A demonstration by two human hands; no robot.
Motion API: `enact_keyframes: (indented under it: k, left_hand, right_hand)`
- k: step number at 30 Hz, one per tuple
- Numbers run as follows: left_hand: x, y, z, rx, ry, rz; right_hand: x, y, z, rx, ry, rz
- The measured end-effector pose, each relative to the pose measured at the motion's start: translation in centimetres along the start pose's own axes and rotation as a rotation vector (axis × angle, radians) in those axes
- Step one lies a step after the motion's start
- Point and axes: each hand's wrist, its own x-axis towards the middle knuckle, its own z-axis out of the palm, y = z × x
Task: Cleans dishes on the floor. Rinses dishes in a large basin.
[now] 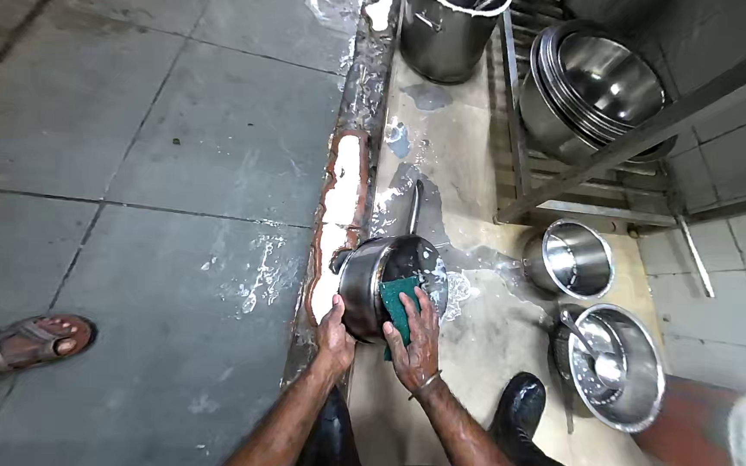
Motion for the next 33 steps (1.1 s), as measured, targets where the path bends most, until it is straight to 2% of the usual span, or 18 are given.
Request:
enact_keyframes:
  k: [3,4,6,8,11,13,15,18,22,25,27,29,31,33]
  left_hand:
    - [-0.3,0.0,-0.3,-0.044,0.031,-0.022]
    - [-0.4,0.0,-0.3,-0.05,0.031,-0.019]
    - [-0.5,0.0,-0.3,-0.038,0.026,-0.011]
    - [-1.0,-0.4,-0.2,0.004,0.029,-0.009]
    - [-1.2,-0.2,0.3,0.03,0.02,0.004]
    - [-1.1,-0.2,0.1,0.034,0.025,-0.003]
    - [-1.0,0.0,-0.2,0.038,0.029,-0.018]
    - [-1.0,0.2,0.0,0.056,0.051,-0.025]
    - [-1.0,-0.2,0.1,0.058,0.082,0.004]
    - [-0.7,-0.4,0.5,0.043,0.106,0.01]
    - [-0.2,-0.3,0.3,0.077,0.134,0.025]
    - [0.1,0.4,-0.2,0.156,0.157,0.05]
    - [0.0,1.5,-1.1,0.229,0.17,0.057]
    - [0.0,2.0,-2.2,0.256,0.16,0.079]
  right_hand:
    - [1.3,3.6,0.8,-0.105,0.068,0.0]
    - [2.1,5.2,0.7,-0.121,0.065,0.054]
    - [4.5,7.9,-0.3,-0.11,-0.005,0.227]
    - [7.4,9.6,-1.8,-0.065,-0.121,0.321]
    - [13.1,10.1,-2.7,-0.027,-0.205,0.227]
    - [14.4,8.7,-2.2,-0.038,-0.212,0.091]
    - [13.6,7.6,-1.4,-0.053,-0.189,-0.026]
    - [9.8,8.3,-1.9,-0.048,-0.207,-0.058]
    - [0.8,10.2,-2.5,0.013,-0.181,0.116]
    - [-3.5,7.4,-2.4,0.062,-0.105,0.217]
    - [-4.9,4.9,-2.3,0.046,-0.103,0.194]
    - [-5.6,3.3,-3.0,0.122,-0.192,0.148]
    - [-4.9,3.0,-4.2,0.281,-0.347,0.128]
    - [-2.8,3.9,-5.6,0.402,-0.419,0.119]
